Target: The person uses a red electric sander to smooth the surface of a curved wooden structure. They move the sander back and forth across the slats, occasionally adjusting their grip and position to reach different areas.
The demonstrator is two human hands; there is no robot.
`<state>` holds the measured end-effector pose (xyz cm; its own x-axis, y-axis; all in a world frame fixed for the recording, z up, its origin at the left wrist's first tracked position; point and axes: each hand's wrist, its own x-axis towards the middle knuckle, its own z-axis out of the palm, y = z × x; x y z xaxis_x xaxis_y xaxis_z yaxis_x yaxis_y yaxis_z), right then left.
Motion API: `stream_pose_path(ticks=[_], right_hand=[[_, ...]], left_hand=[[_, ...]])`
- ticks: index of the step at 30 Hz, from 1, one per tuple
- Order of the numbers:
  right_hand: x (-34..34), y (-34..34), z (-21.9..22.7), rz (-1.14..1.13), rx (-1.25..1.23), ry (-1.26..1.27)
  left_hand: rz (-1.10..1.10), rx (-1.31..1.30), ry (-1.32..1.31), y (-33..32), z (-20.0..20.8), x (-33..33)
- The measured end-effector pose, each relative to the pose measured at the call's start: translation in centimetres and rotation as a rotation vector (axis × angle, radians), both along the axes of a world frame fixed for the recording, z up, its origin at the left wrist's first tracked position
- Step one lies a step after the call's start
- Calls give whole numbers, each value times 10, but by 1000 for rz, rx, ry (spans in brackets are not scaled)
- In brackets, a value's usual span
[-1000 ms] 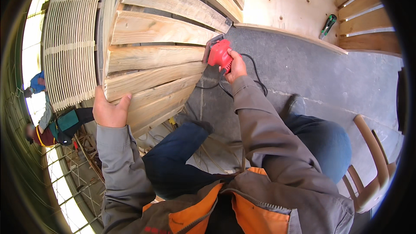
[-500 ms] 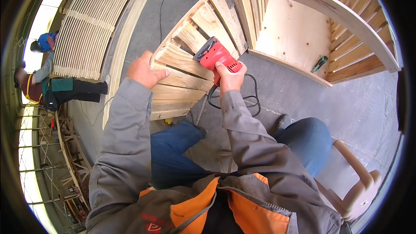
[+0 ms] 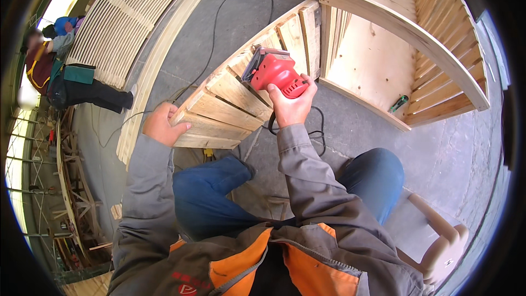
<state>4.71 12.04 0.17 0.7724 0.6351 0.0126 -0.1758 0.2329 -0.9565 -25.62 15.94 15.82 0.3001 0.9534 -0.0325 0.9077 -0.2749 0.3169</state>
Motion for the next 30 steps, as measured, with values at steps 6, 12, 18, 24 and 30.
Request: stream_pose_path(ticks=[6, 12, 18, 24, 30], right_hand=[[16, 2, 44, -16, -2, -190], [-7, -13, -35, 58, -124, 65], [-2, -22, -4, 38, -57, -66], [19, -24, 55, 34, -30, -187], [18, -27, -27, 66, -243, 33]], left_hand=[[59, -3, -37, -22, 0, -26], [121, -66, -145, -31, -15, -45], [132, -119, -330, -56, -25, -54], [140, -167, -292, -75, -36, -69], [169, -90, -376, -81, -42, -57]])
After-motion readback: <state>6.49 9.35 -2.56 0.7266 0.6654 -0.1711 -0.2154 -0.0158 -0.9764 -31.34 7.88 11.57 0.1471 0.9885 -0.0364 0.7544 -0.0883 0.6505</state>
